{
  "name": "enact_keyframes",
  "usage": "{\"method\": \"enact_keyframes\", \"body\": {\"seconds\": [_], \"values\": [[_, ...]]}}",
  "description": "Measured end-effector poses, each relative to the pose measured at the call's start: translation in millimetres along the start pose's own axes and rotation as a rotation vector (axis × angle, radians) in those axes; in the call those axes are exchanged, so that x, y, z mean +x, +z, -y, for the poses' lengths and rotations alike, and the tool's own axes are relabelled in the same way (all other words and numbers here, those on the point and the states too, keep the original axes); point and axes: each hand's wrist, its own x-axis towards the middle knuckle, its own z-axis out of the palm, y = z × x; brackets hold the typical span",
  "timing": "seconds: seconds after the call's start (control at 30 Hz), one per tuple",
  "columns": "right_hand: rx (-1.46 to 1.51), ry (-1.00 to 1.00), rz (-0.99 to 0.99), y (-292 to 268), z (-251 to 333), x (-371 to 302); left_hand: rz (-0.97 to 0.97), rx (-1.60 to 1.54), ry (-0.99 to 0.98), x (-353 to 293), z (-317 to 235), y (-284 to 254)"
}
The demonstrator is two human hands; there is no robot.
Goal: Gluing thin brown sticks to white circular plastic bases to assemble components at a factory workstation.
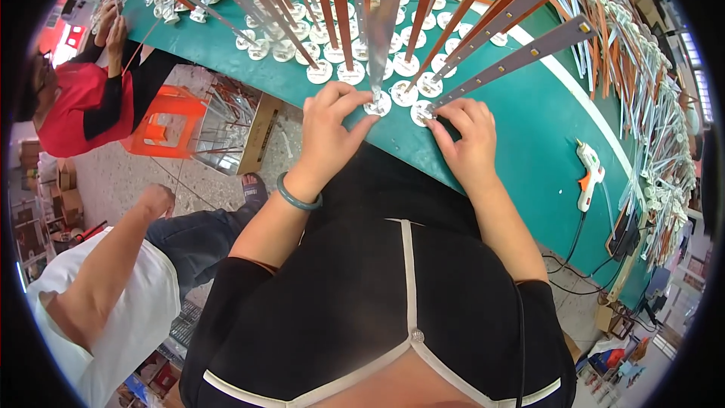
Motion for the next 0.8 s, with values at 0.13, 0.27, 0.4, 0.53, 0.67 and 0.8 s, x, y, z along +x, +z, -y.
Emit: {"method": "enact_keyframes", "body": {"seconds": [0.13,0.27,0.4,0.53,0.67,0.8], "values": [[-0.019,0.01,0.001,-3,-1,3,-0.011,-0.001,-0.002,3,0,1],[0.0,-0.005,-0.018,-1,-3,4,-0.026,0.006,0.009,5,5,5],[-0.008,-0.05,0.047,-11,-4,2,-0.01,-0.006,-0.002,6,-4,-1],[0.194,0.048,0.107,-40,-33,16,0.036,-0.062,-0.005,5,-9,-7],[0.214,0.281,-0.13,-65,-97,59,0.007,-0.195,0.113,4,-9,0],[0.41,0.249,-0.197,-74,-102,125,-0.168,-0.217,0.096,-4,-32,5]]}}
